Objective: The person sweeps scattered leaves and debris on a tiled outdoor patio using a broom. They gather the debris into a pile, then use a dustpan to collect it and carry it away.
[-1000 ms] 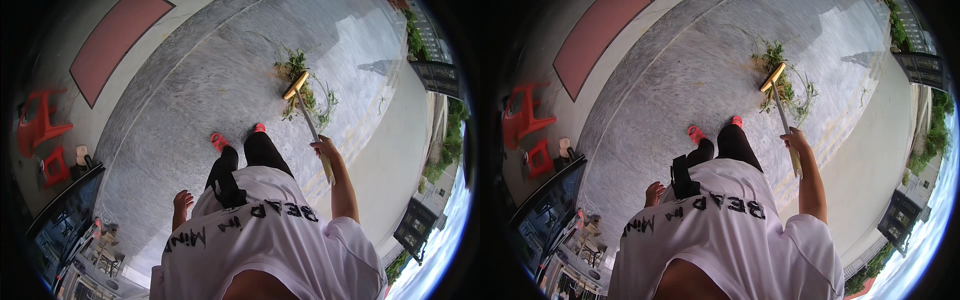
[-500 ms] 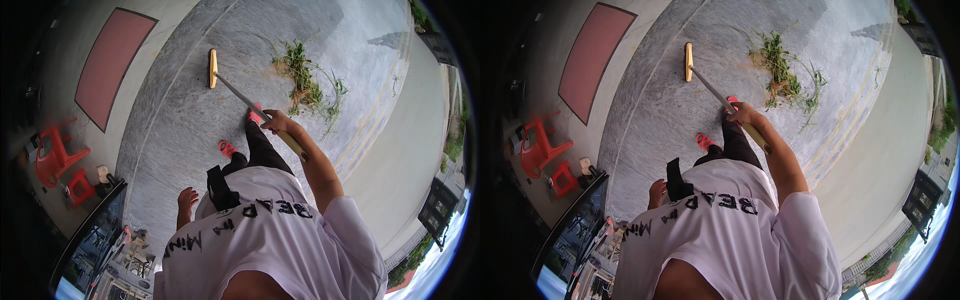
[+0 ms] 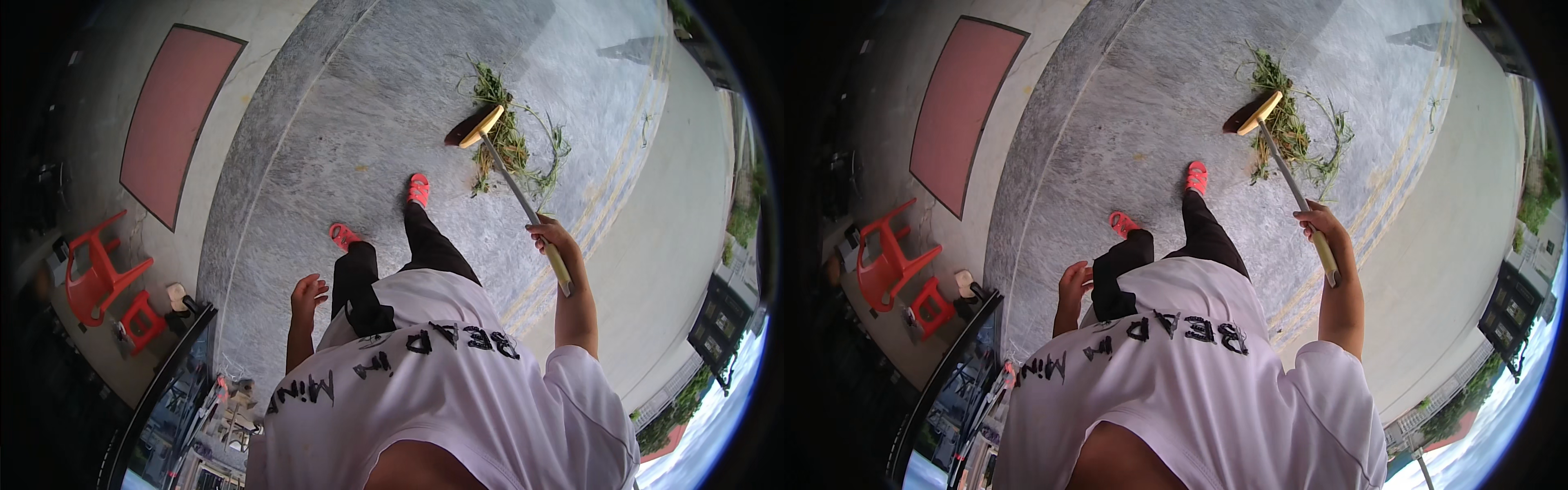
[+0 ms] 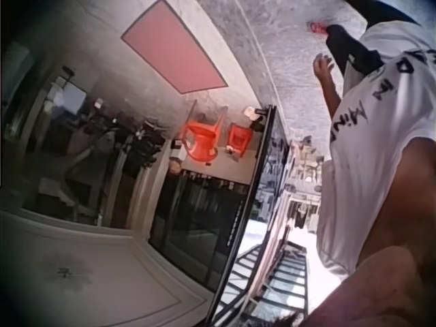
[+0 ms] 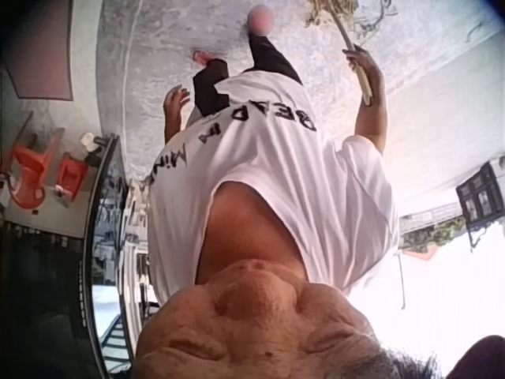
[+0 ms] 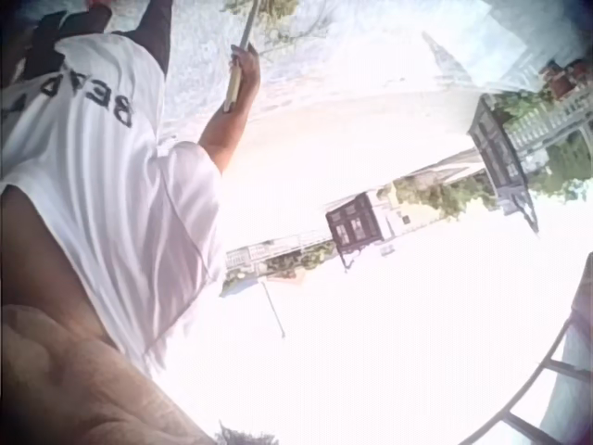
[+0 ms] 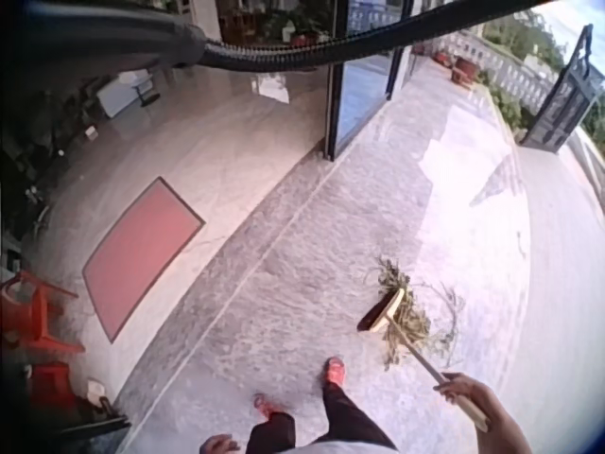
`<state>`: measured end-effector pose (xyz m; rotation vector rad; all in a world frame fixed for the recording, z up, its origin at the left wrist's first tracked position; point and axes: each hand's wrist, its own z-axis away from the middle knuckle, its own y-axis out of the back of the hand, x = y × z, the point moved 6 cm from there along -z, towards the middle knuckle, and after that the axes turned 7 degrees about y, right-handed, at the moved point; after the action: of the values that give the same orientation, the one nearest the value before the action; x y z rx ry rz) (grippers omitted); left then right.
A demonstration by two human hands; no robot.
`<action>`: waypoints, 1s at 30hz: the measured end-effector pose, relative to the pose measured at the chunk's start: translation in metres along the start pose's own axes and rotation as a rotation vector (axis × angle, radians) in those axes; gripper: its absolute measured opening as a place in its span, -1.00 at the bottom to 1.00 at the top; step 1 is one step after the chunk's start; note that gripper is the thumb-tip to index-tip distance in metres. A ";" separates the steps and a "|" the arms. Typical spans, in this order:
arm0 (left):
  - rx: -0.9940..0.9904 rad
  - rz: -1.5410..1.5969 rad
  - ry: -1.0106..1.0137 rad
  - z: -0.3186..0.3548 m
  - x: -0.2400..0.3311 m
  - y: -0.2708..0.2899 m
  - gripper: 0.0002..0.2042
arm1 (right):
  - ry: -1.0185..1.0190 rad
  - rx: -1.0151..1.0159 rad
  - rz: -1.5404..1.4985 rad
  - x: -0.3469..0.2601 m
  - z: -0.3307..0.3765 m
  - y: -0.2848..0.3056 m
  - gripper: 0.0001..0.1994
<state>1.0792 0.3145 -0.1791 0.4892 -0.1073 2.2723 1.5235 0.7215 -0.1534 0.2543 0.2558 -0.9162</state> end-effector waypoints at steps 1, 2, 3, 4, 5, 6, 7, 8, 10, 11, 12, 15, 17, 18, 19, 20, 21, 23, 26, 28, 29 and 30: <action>-0.016 -0.005 -0.006 -0.005 0.006 0.006 -0.72 | -0.005 0.013 0.021 0.000 0.004 -0.007 -0.52; -0.018 -0.020 0.001 -0.009 0.010 0.013 -0.72 | 0.001 0.032 0.017 -0.001 0.011 -0.014 -0.48; -0.035 -0.027 0.026 -0.013 0.007 0.023 -0.72 | 0.017 0.062 0.027 -0.001 0.020 -0.025 -0.47; -0.050 -0.034 0.048 -0.022 0.000 0.038 -0.72 | 0.037 0.091 0.035 -0.001 0.028 -0.040 -0.45; -0.065 -0.041 0.069 -0.031 -0.006 0.055 -0.72 | 0.056 0.120 0.042 -0.001 0.038 -0.056 -0.44; -0.071 -0.051 0.100 -0.041 -0.016 0.075 -0.72 | 0.092 0.125 0.024 -0.004 0.050 -0.078 -0.39; -0.068 0.007 0.117 -0.054 -0.030 0.103 -0.72 | 0.125 0.147 0.034 0.001 0.059 -0.103 -0.39; -0.067 0.067 0.135 -0.070 -0.044 0.134 -0.72 | 0.158 0.170 0.046 0.007 0.069 -0.128 -0.40; -0.022 0.099 0.182 -0.068 -0.026 0.174 -0.71 | 0.215 0.146 0.039 0.006 0.093 -0.188 -0.34; 0.003 0.005 0.198 -0.073 -0.017 0.203 -0.70 | 0.211 0.125 0.020 0.003 0.104 -0.222 -0.32; 0.026 -0.073 0.180 -0.078 -0.008 0.233 -0.70 | 0.214 0.103 -0.001 0.009 0.109 -0.252 -0.31; 0.118 -0.118 0.130 -0.089 0.015 0.320 -0.71 | 0.236 -0.032 0.093 -0.012 0.116 -0.343 -0.30; 0.181 -0.027 0.108 -0.092 0.023 0.367 -0.72 | 0.292 -0.145 0.193 -0.035 0.106 -0.393 -0.40; 0.186 -0.015 0.112 -0.091 0.027 0.384 -0.72 | 0.335 -0.222 0.218 -0.042 0.094 -0.417 -0.41; 0.194 -0.002 0.115 -0.090 0.031 0.397 -0.72 | 0.346 -0.267 0.276 -0.051 0.084 -0.441 -0.40; 0.193 -0.004 0.100 -0.091 0.036 0.405 -0.72 | 0.355 -0.313 0.336 -0.060 0.075 -0.464 -0.39; 0.193 -0.004 0.084 -0.090 0.039 0.411 -0.72 | 0.365 -0.331 0.366 -0.066 0.062 -0.485 -0.38; 0.181 0.008 0.068 -0.089 0.045 0.414 -0.72 | 0.383 -0.368 0.421 -0.069 0.036 -0.518 -0.37; 0.113 0.057 0.083 -0.085 0.038 0.395 -0.70 | 0.309 -0.359 0.416 -0.059 0.008 -0.536 -0.39; 0.040 0.059 0.117 -0.083 0.019 0.382 -0.71 | 0.230 -0.338 0.349 -0.064 0.029 -0.519 -0.47; 0.002 0.037 0.137 -0.080 0.014 0.373 -0.72 | 0.205 -0.318 0.293 -0.054 0.032 -0.504 -0.50; -0.008 -0.040 0.155 -0.077 0.009 0.366 -0.71 | 0.177 -0.273 0.248 -0.048 0.045 -0.487 -0.51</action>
<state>0.7831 0.0885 -0.2187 0.3071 -0.0279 2.2609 1.1081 0.4585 -0.1480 0.1106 0.4973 -0.6052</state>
